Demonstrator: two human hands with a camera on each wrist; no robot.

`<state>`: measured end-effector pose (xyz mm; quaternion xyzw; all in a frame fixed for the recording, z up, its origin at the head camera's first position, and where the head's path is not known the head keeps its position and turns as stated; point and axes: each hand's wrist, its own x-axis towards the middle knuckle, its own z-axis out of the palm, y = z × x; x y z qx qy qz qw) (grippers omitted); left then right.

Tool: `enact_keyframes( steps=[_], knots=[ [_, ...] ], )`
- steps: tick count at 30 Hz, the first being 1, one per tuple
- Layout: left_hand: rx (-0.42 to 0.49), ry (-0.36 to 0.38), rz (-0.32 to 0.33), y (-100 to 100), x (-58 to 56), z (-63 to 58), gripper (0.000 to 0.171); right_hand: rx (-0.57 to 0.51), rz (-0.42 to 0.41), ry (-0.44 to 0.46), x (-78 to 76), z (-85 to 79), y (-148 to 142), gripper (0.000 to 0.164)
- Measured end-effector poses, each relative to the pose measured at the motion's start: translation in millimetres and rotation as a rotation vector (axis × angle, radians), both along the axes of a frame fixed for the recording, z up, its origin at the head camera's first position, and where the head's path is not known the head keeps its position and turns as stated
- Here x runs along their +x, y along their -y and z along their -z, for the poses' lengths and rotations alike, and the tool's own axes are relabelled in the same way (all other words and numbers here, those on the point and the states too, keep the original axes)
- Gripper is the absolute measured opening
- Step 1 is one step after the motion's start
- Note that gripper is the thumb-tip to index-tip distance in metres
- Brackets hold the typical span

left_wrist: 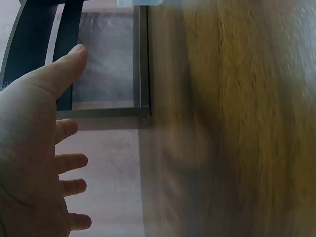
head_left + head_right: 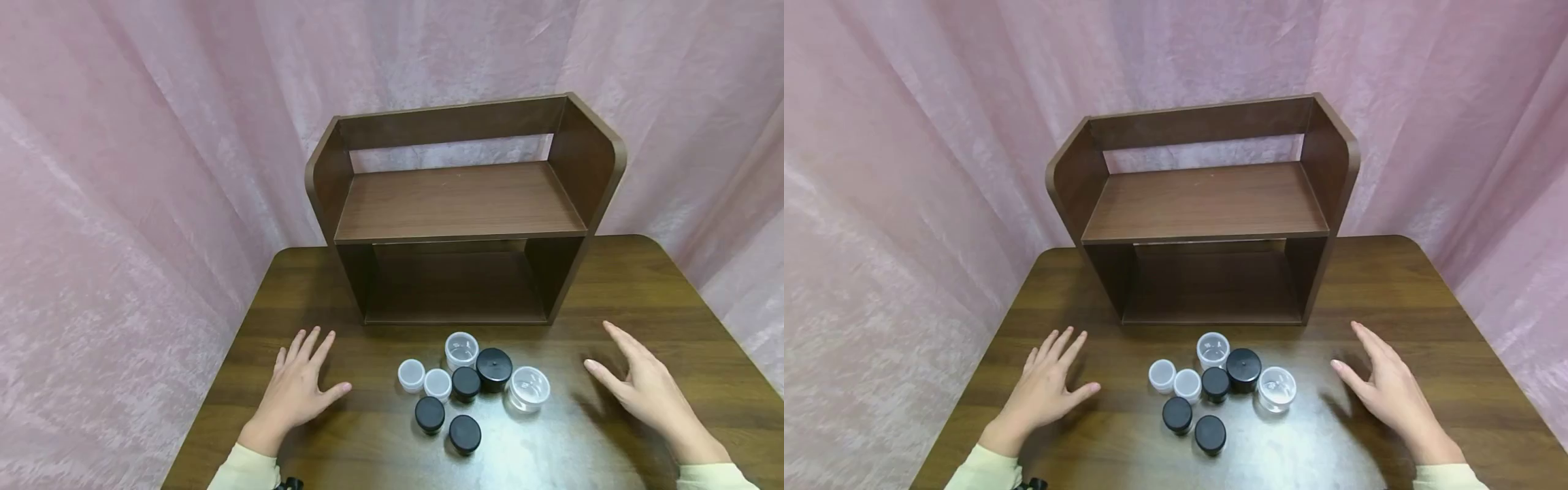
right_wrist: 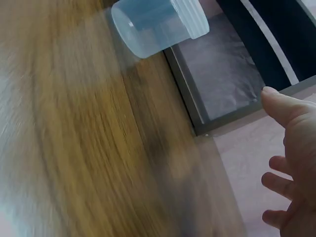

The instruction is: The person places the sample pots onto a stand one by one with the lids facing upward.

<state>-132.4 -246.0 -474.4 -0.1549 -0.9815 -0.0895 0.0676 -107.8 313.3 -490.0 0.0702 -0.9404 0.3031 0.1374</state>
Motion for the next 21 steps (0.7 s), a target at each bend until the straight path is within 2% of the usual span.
enact_keyframes(
  steps=[6,14,17,21],
  knots=[
    [0.034,-0.004,0.039,-9.9,0.4,4.7,0.094,-0.032,0.039,-0.013,-20.0,11.2,10.2,0.071],
    [0.082,0.052,0.096,-24.1,0.1,10.7,0.09,-0.165,0.047,-0.035,-49.4,32.1,18.1,0.06],
    [0.1,0.066,0.109,-30.6,0.0,15.2,0.089,-0.243,0.041,-0.026,-58.3,41.3,20.6,0.058],
    [0.115,0.072,0.144,-40.5,-1.1,18.4,0.088,-0.419,0.035,0.006,-68.3,48.2,23.7,0.058]
  ],
)
